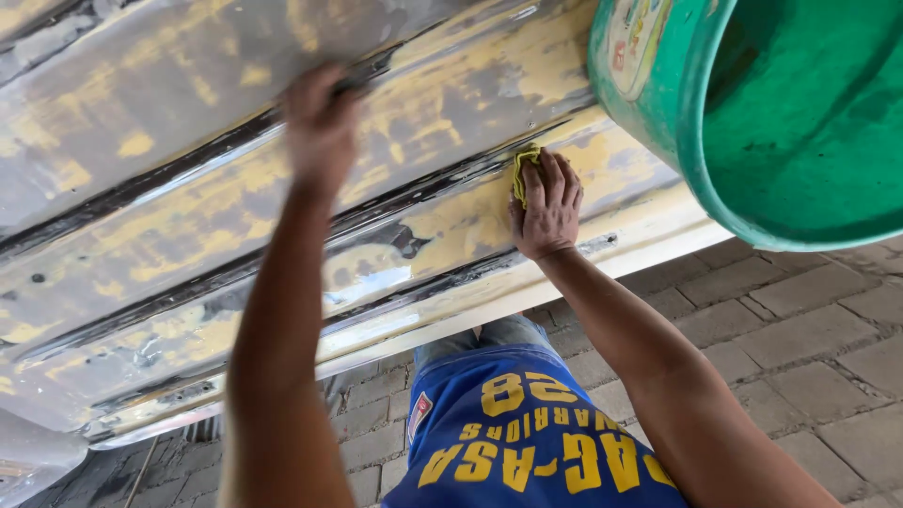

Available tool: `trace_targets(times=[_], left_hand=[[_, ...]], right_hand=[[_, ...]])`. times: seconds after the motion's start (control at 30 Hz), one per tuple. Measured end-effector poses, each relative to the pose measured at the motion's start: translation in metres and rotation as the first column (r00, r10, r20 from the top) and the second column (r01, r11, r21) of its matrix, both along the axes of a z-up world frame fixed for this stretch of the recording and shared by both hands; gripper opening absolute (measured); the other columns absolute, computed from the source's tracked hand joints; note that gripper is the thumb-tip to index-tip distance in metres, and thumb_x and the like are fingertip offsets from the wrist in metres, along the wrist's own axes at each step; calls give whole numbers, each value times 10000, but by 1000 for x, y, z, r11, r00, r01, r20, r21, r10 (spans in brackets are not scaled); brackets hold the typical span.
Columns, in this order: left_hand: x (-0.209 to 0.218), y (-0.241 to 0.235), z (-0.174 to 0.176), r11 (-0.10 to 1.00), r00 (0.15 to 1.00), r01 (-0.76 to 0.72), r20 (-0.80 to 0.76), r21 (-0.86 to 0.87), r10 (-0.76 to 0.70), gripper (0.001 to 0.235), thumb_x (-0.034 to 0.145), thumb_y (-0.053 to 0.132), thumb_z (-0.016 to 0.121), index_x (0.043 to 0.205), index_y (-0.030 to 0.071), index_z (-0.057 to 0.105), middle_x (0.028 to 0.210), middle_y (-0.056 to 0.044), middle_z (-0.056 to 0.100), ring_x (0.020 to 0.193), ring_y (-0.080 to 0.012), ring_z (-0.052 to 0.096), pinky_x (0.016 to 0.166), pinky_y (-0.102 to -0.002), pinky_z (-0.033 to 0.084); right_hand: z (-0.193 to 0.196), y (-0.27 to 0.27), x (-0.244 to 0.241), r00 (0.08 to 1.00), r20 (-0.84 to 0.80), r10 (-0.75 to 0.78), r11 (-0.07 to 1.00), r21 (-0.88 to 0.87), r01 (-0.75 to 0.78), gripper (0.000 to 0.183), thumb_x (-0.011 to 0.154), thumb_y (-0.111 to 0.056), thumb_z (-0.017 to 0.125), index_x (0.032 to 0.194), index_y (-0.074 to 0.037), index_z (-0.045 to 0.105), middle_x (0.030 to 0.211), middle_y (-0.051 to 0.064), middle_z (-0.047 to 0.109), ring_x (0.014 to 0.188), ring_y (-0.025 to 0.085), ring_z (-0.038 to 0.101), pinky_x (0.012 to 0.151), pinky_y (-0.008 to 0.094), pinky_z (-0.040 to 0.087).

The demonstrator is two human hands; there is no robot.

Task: The person scrubs a large, horizontal metal surface with a yellow cloth in their right hand and a dark abrasive pad in their left hand. They move along the length of the surface, applying pressure to remove residue. The person briefly pauses to adjust the cloth before continuing the scrubbing motion.

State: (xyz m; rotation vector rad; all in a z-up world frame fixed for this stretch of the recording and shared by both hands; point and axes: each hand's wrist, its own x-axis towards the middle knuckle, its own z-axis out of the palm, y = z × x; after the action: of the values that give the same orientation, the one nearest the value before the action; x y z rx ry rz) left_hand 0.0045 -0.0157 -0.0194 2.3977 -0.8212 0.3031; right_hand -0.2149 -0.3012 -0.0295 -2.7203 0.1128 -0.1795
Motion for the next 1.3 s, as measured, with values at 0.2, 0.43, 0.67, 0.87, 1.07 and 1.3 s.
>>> trace_targets(times=[0.2, 0.43, 0.67, 0.87, 1.07, 1.3], left_hand=[[-13, 52, 12, 974, 992, -124, 46, 190, 118, 169, 908, 10, 789, 989, 122, 692, 1308, -108, 620, 1215, -352, 586, 994, -520, 463], [30, -232, -46, 996, 995, 66, 74, -66, -61, 250, 902, -31, 648, 1094, 106, 733, 1164, -102, 651, 1027, -315, 611, 777, -440, 514], [12, -49, -17, 999, 998, 33, 60, -28, -31, 138, 950, 5, 736, 1018, 123, 714, 1280, -71, 668, 1177, -305, 635, 988, -468, 507], [-3, 4, 24, 995, 997, -18, 70, 96, 12, 144, 865, -3, 766, 942, 106, 711, 1226, -103, 673, 1129, -340, 624, 899, -498, 467], [37, -247, -75, 994, 986, 107, 127, 8, -107, 369, 867, -70, 642, 1140, 152, 754, 1144, -76, 651, 1085, -278, 631, 869, -445, 554], [20, -69, -23, 991, 992, 92, 99, -98, -82, 109, 942, 96, 737, 1042, 137, 751, 1302, -62, 665, 1199, -327, 591, 986, -471, 520]], right_hand=[[1, -1, 0, 1000, -12, -4, 1000, -28, 4, 592, 1013, -252, 621, 1531, -66, 402, 1587, 227, 380, 1432, 477, 380, 1174, 628, 306], [-1, -6, 0, 1000, -9, 2, 1000, -18, -3, 608, 988, -246, 636, 1522, -78, 400, 1578, 226, 378, 1424, 476, 384, 1171, 631, 307], [1, -3, -1, 1000, 1, 5, 1000, 2, -5, 603, 989, -240, 649, 1521, -81, 414, 1584, 221, 388, 1426, 473, 391, 1170, 624, 316], [4, -1, -1, 1000, 15, 8, 1000, 12, -8, 595, 976, -233, 646, 1503, -70, 421, 1581, 230, 390, 1418, 477, 408, 1169, 629, 317], [-2, -6, -3, 1000, 18, 8, 1000, -20, -7, 584, 995, -248, 630, 1514, -76, 424, 1576, 230, 393, 1427, 471, 399, 1179, 625, 320], [1, -3, 1, 1000, 5, -1, 1000, 0, 1, 588, 1004, -267, 625, 1528, -93, 423, 1581, 211, 399, 1433, 467, 390, 1181, 619, 318]])
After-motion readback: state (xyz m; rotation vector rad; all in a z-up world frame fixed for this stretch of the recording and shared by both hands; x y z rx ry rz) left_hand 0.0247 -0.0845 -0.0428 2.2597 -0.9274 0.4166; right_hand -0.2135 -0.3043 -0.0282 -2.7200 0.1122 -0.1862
